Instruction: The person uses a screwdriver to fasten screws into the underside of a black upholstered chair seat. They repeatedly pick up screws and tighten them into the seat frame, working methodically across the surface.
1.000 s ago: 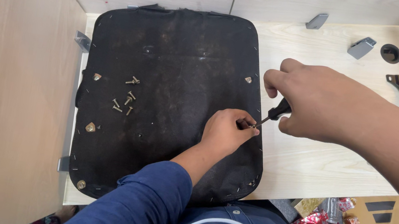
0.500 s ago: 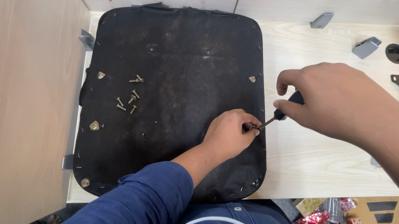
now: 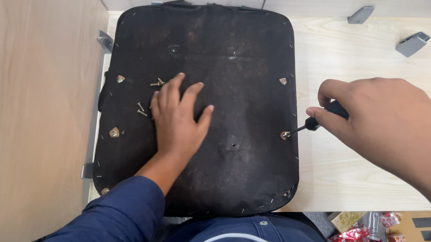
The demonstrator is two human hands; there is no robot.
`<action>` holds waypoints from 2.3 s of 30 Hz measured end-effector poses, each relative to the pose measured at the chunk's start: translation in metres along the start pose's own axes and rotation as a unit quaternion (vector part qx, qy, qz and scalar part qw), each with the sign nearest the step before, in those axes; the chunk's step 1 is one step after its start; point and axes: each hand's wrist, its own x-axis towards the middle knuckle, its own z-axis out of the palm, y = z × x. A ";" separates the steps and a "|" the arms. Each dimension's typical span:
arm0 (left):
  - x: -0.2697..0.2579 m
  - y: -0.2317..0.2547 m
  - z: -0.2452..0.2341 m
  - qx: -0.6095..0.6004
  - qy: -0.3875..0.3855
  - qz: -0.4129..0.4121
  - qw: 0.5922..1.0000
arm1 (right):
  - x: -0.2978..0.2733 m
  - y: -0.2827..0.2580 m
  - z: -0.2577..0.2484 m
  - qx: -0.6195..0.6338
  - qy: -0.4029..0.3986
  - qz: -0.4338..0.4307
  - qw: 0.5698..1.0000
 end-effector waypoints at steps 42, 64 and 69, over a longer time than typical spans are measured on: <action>-0.013 -0.047 -0.004 0.116 -0.061 -0.133 0.982 | 0.006 0.024 0.040 0.255 0.239 -0.131 0.928; -0.014 -0.048 -0.003 0.103 -0.044 -0.138 0.984 | 0.011 0.026 0.093 0.788 0.129 -0.210 0.564; -0.014 -0.050 -0.001 0.102 -0.039 -0.130 0.986 | 0.003 0.023 0.103 0.769 0.159 -0.231 0.574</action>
